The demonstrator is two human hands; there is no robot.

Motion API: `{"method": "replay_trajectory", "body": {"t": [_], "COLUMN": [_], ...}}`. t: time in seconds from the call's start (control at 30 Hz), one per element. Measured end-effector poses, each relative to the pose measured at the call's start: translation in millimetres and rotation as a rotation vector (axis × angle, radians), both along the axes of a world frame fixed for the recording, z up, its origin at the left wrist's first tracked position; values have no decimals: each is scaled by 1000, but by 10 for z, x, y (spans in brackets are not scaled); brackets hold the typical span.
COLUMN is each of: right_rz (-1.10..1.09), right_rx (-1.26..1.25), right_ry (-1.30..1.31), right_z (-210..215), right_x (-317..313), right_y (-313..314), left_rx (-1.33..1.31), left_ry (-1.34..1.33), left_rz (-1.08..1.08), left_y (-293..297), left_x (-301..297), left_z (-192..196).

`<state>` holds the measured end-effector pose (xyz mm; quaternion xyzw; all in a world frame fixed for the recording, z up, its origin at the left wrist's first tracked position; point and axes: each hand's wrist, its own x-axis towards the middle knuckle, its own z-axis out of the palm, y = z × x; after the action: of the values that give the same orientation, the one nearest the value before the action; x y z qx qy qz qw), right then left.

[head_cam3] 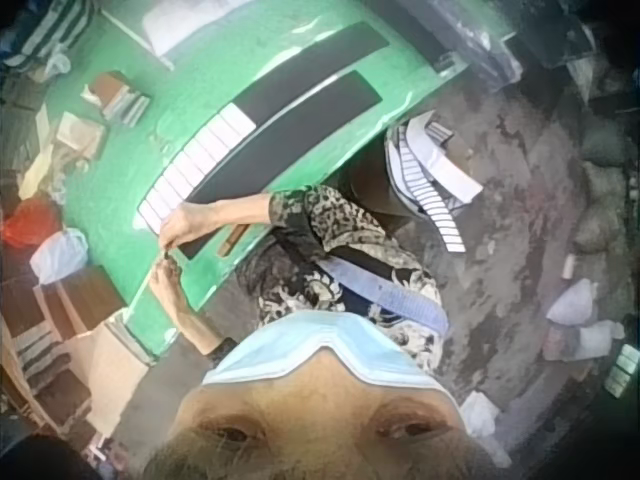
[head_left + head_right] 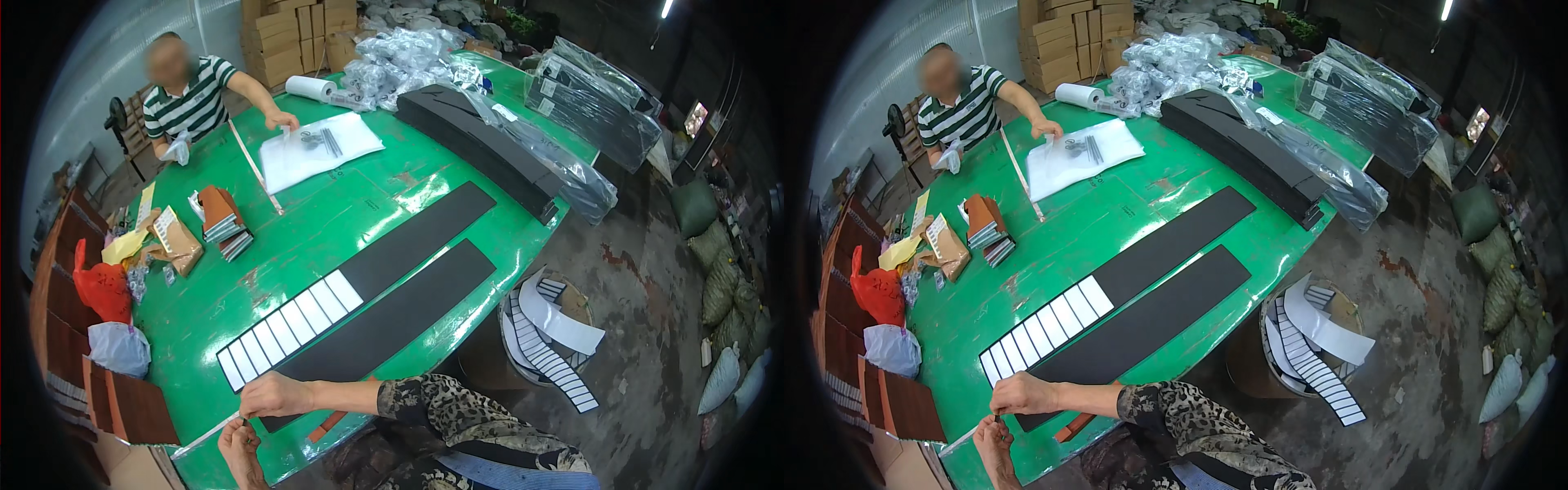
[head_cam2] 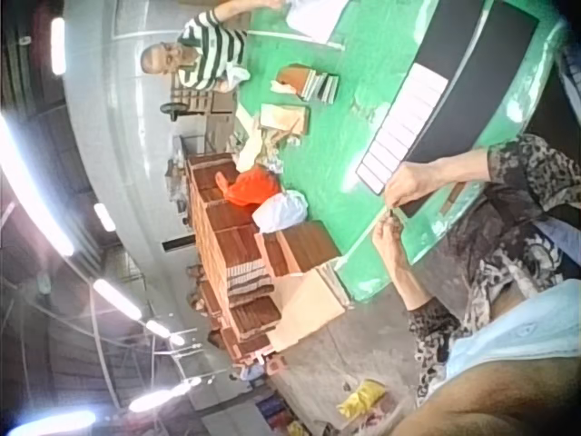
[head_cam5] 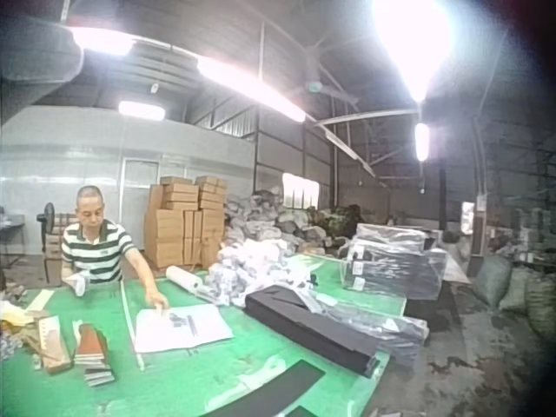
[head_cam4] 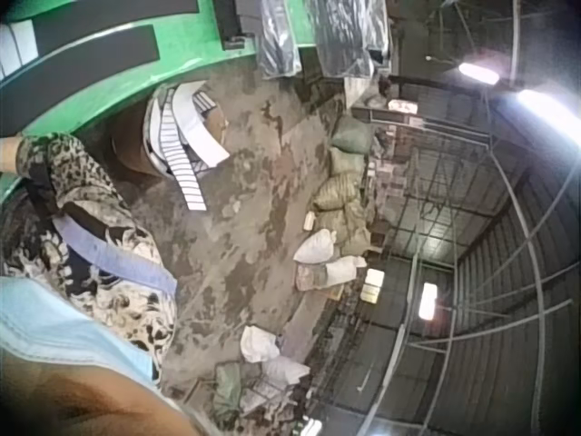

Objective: Applying small white rectangular labels to black strips and brown furniture components.

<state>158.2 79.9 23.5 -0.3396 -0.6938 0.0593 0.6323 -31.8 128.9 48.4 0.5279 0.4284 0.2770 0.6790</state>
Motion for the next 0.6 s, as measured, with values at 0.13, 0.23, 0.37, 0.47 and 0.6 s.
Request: {"method": "replay_trajectory", "body": {"t": [0.13, 0.23, 0.37, 0.47, 0.6], "right_rz": [68, 105, 142, 143, 16], "right_rx": [-30, -93, -103, -116, -135], "right_ry": [-44, -97, -60, -27, -46], "right_z": [-54, -89, -111, -135, -170], "right_x": [-34, -15, -15, -43, 7], "right_y": [31, 17, 32, 56, 60], "left_rx": [72, 137, 300, 475, 723], "left_ry": [78, 142, 196, 241, 420], "left_rz": [34, -21, -34, 9, 52], "left_y": [19, 77, 85, 58, 136], "left_x": [-89, -132, -160, -136, -219], "left_z": [-73, -111, -111, -101, -104]}}
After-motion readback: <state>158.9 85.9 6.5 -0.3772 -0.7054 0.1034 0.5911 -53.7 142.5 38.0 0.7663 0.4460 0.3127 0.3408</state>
